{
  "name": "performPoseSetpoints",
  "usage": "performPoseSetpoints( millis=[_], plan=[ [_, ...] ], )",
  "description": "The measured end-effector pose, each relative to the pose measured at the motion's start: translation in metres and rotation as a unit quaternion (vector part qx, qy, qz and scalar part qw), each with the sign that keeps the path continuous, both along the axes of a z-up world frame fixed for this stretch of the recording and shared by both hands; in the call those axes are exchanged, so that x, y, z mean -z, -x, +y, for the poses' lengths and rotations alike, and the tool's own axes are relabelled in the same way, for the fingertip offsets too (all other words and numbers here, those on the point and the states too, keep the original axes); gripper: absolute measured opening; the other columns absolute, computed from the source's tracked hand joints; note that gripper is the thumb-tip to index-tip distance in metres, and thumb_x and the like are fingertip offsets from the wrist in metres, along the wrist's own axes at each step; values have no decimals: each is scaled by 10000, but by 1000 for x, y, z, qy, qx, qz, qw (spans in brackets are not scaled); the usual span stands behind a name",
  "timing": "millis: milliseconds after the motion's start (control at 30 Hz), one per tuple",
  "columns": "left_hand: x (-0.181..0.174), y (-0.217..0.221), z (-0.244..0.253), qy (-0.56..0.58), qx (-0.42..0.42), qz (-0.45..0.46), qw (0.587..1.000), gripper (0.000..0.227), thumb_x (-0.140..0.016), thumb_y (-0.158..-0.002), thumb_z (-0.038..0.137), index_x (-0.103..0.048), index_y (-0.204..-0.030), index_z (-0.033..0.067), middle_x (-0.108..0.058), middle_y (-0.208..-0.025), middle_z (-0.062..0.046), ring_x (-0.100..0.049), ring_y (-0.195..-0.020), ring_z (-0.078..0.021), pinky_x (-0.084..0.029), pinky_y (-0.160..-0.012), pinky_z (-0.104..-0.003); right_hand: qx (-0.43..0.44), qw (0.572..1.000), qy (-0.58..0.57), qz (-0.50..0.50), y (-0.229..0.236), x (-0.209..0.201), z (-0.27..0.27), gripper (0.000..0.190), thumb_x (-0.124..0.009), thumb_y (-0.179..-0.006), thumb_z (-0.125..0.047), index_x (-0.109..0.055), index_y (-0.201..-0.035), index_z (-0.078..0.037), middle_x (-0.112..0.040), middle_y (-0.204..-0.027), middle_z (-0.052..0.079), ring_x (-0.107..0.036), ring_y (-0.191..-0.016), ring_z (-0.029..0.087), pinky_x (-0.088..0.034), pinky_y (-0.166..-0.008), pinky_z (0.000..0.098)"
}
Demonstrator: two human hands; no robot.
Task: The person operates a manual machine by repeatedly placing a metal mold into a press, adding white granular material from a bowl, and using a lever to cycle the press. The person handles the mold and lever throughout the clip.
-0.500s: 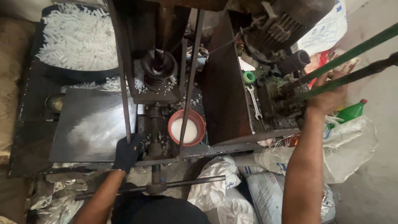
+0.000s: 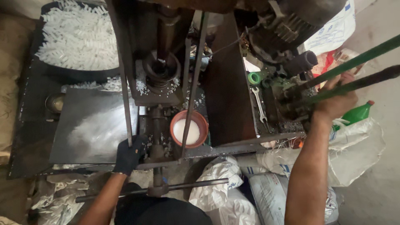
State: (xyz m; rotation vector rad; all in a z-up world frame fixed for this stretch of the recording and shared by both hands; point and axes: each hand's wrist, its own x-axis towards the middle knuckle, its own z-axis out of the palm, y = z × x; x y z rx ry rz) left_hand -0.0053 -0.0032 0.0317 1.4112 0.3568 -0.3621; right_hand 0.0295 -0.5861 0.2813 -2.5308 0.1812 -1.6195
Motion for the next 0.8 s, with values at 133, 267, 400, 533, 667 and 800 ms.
performPoseSetpoints(
  millis=[133,267,400,533,667,800],
  plan=[
    [6,-1,1,-27,-1,-35,999,281,-654,-975,271,-767,-981,13,-635,-656,25,-524,-544,-54,-392,-470,-258,48,998,46,11,-3,-2,1,189,-585,-1035,-74,-719,-988,50,-767,-1059,182,-755,-924,330,-580,-818,399],
    [10,0,3,-74,26,-47,996,320,-643,-997,281,-760,-936,-10,-591,-615,7,-501,-530,-69,-379,-458,-282,76,997,-4,13,-3,4,-4,184,-626,-1046,-85,-751,-1052,49,-742,-946,217,-733,-800,336,-546,-706,415],
    [10,-1,3,-43,17,-36,998,318,-634,-995,290,-751,-957,-3,-570,-600,0,-497,-506,-81,-379,-446,-283,118,992,-40,27,-5,7,-12,261,-648,-1064,-119,-710,-879,54,-687,-806,232,-646,-666,337,-483,-648,446],
    [11,1,3,-24,14,-18,999,330,-620,-1008,286,-743,-969,-17,-575,-613,10,-493,-512,-73,-373,-445,-275,78,997,-12,2,-5,9,-15,240,-587,-1018,-77,-677,-841,57,-720,-856,213,-644,-653,283,-481,-636,432],
    [16,0,3,-43,10,-10,999,293,-630,-992,264,-753,-1007,-2,-591,-622,18,-487,-521,-66,-358,-449,-269,91,996,-13,18,-3,8,-13,252,-596,-1031,-108,-749,-893,37,-715,-796,176,-648,-638,256,-495,-632,415],
    [25,0,5,3,7,-20,1000,289,-630,-997,259,-744,-989,-7,-558,-619,20,-462,-521,-60,-333,-447,-271,108,994,-4,19,-3,5,-10,243,-625,-1038,-122,-786,-930,23,-734,-795,153,-654,-627,242,-474,-591,398]
  ],
)
